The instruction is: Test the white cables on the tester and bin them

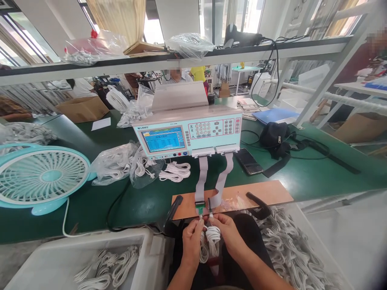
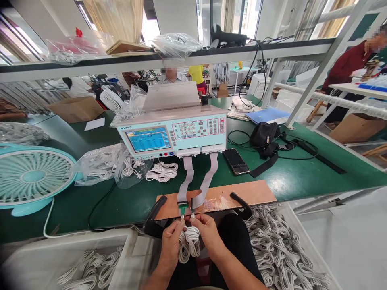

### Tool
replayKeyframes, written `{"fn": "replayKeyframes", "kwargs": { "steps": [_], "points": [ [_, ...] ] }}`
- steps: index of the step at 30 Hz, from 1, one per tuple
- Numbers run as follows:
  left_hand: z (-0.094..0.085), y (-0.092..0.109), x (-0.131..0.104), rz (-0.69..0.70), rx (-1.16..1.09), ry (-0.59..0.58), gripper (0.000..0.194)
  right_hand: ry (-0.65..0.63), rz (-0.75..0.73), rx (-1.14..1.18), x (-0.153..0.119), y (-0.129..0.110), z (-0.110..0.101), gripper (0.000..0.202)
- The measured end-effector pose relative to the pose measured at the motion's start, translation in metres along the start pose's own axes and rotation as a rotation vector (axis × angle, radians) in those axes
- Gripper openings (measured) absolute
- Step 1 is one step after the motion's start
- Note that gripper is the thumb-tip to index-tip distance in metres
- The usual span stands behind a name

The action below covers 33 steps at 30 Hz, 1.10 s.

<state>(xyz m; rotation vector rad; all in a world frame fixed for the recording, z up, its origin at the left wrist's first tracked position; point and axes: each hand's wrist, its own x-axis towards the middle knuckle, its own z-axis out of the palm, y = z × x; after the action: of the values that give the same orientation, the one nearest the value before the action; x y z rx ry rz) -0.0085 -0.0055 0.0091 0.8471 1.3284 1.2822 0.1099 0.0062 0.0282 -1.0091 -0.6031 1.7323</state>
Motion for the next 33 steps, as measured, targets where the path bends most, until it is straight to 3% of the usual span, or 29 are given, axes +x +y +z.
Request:
{"fn": "replayKeyframes", "kwargs": {
  "steps": [9,16,25,33],
  "points": [
    [0.003,-0.004,0.000,-0.075,-0.093,0.017,0.036,-0.006,0.007,-0.007,0.002,0.005,-0.005,0.031],
    [-0.001,-0.013,0.004,-0.023,-0.025,0.025,0.042,-0.036,-0.014,0.005,0.003,0.009,-0.006,0.033],
    [0.008,0.007,0.005,0.028,0.015,0.014,0.047,-0.067,-0.056,0.039,0.011,0.019,-0.007,0.031],
    [0.010,0.005,0.003,0.049,0.032,0.032,0.045,-0.041,-0.074,0.014,0.010,0.021,-0.008,0.035]
  ]
}}
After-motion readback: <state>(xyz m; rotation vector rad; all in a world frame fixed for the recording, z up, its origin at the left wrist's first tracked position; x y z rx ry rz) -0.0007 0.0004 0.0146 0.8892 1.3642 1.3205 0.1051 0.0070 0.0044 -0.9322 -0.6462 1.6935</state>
